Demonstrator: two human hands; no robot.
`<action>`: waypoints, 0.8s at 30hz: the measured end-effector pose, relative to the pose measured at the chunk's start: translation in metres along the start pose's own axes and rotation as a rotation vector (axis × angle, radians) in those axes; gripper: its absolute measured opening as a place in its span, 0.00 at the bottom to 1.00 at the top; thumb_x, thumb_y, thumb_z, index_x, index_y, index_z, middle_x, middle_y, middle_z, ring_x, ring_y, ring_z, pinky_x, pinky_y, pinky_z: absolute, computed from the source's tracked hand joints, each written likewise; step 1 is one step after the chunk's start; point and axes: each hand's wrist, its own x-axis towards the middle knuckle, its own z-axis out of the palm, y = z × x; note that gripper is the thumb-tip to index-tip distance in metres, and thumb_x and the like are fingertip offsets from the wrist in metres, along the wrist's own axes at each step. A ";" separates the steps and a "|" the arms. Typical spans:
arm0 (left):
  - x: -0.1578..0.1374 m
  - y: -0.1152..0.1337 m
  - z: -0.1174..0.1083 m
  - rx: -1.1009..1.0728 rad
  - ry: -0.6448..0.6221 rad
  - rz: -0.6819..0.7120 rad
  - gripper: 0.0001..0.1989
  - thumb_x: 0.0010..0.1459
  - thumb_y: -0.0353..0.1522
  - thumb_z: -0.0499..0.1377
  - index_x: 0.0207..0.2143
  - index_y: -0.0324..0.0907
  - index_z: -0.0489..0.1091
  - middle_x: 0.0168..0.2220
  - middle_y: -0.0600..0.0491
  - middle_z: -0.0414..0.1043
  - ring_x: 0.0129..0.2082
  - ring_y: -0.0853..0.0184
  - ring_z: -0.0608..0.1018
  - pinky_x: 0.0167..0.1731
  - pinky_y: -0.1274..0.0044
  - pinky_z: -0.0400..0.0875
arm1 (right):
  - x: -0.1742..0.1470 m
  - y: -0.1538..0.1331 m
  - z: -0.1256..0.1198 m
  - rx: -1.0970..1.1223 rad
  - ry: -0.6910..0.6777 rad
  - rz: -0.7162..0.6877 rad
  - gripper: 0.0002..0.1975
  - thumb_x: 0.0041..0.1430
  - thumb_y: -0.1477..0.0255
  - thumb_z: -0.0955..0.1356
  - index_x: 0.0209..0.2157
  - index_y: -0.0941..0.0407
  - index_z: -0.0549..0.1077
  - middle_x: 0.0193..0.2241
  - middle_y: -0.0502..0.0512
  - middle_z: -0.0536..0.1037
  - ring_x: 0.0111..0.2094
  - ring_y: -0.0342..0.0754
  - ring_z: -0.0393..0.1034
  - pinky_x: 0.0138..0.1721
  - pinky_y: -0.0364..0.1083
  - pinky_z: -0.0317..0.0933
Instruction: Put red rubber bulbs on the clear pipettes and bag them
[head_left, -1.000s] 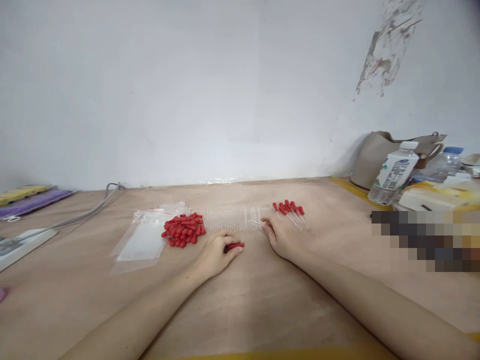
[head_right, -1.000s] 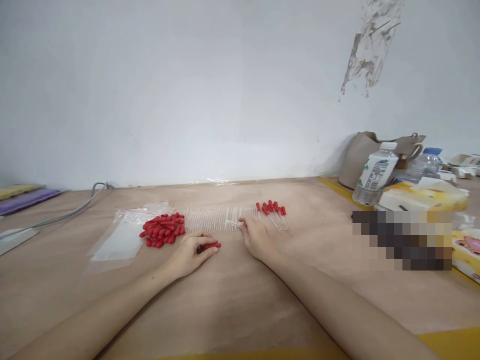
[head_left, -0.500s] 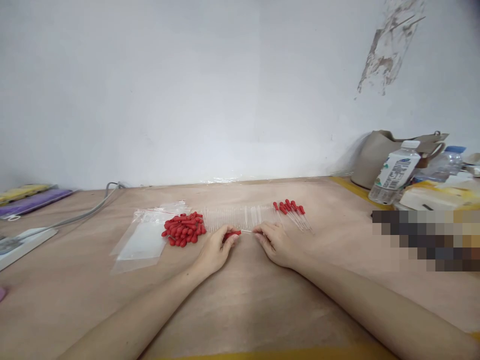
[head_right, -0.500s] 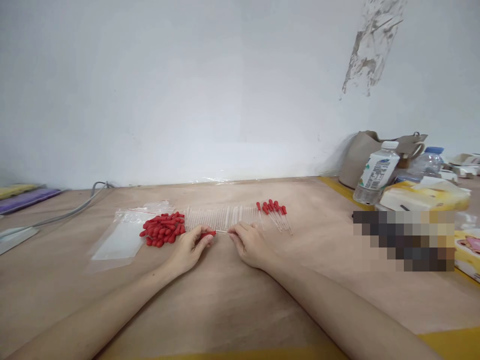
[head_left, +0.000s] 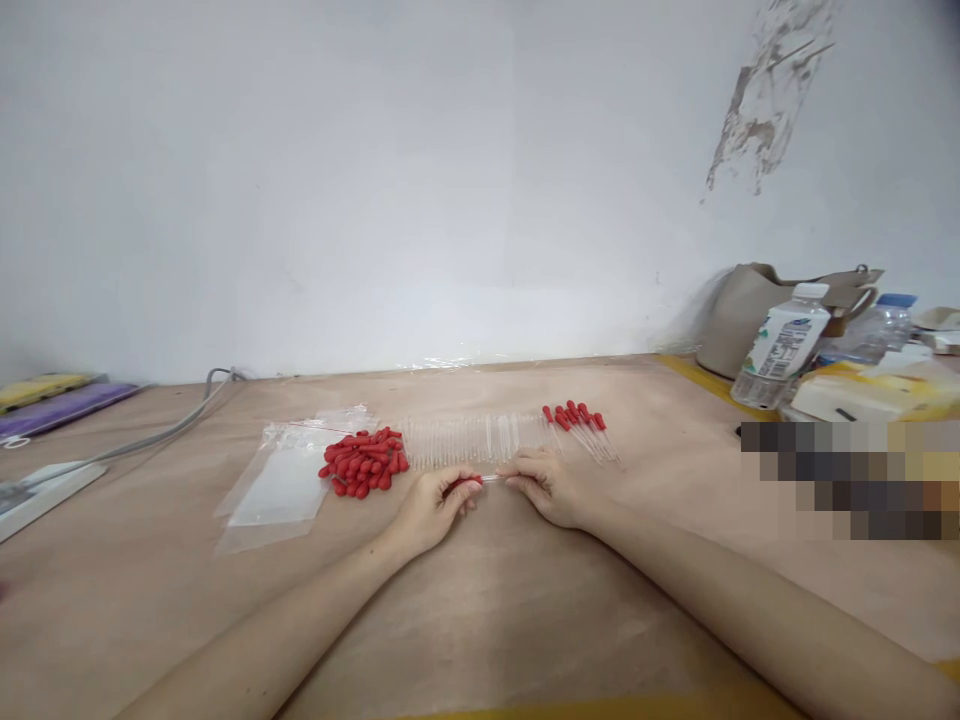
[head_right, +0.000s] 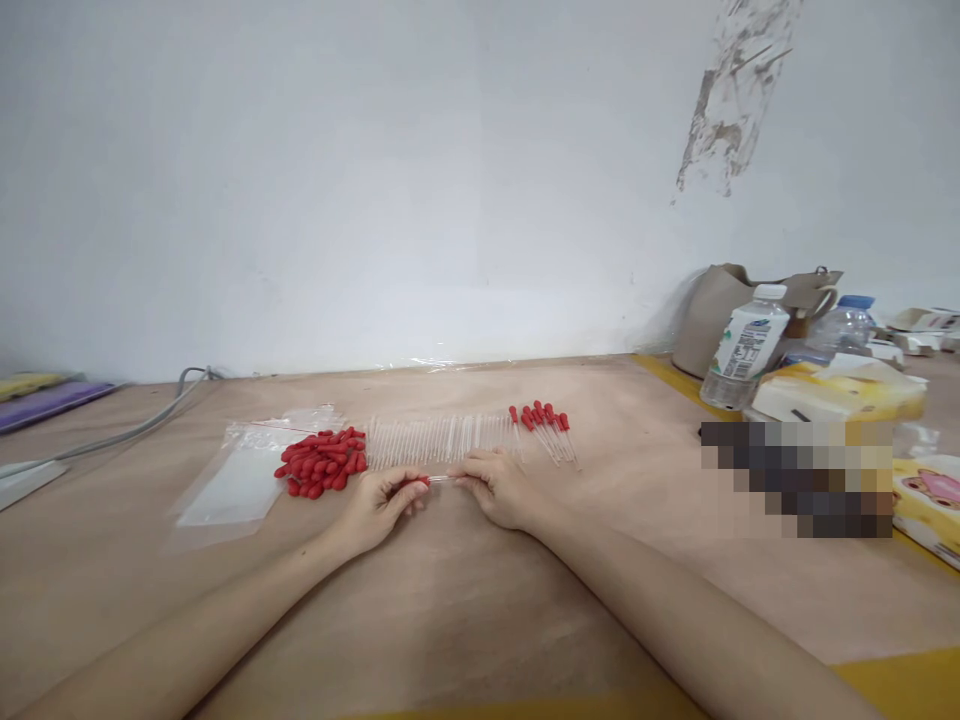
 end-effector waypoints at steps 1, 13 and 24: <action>0.000 0.001 0.000 0.005 -0.015 0.004 0.11 0.58 0.35 0.50 0.30 0.38 0.69 0.20 0.56 0.67 0.20 0.74 0.69 0.22 0.82 0.65 | 0.000 0.001 -0.001 -0.009 -0.016 -0.006 0.11 0.60 0.74 0.59 0.39 0.52 0.71 0.30 0.51 0.73 0.32 0.43 0.66 0.37 0.45 0.57; 0.001 0.001 -0.002 -0.113 -0.119 -0.028 0.12 0.58 0.35 0.50 0.29 0.37 0.68 0.20 0.56 0.67 0.20 0.75 0.68 0.21 0.83 0.63 | -0.003 0.008 -0.004 -0.131 0.004 -0.093 0.16 0.56 0.79 0.59 0.42 0.52 0.71 0.33 0.53 0.71 0.34 0.44 0.65 0.36 0.43 0.59; 0.000 -0.001 0.001 -0.028 0.003 -0.042 0.10 0.56 0.35 0.52 0.32 0.38 0.70 0.20 0.56 0.67 0.19 0.74 0.69 0.20 0.83 0.64 | -0.003 -0.007 -0.006 -0.132 0.009 -0.038 0.13 0.59 0.74 0.58 0.40 0.52 0.71 0.30 0.51 0.72 0.29 0.43 0.65 0.31 0.41 0.58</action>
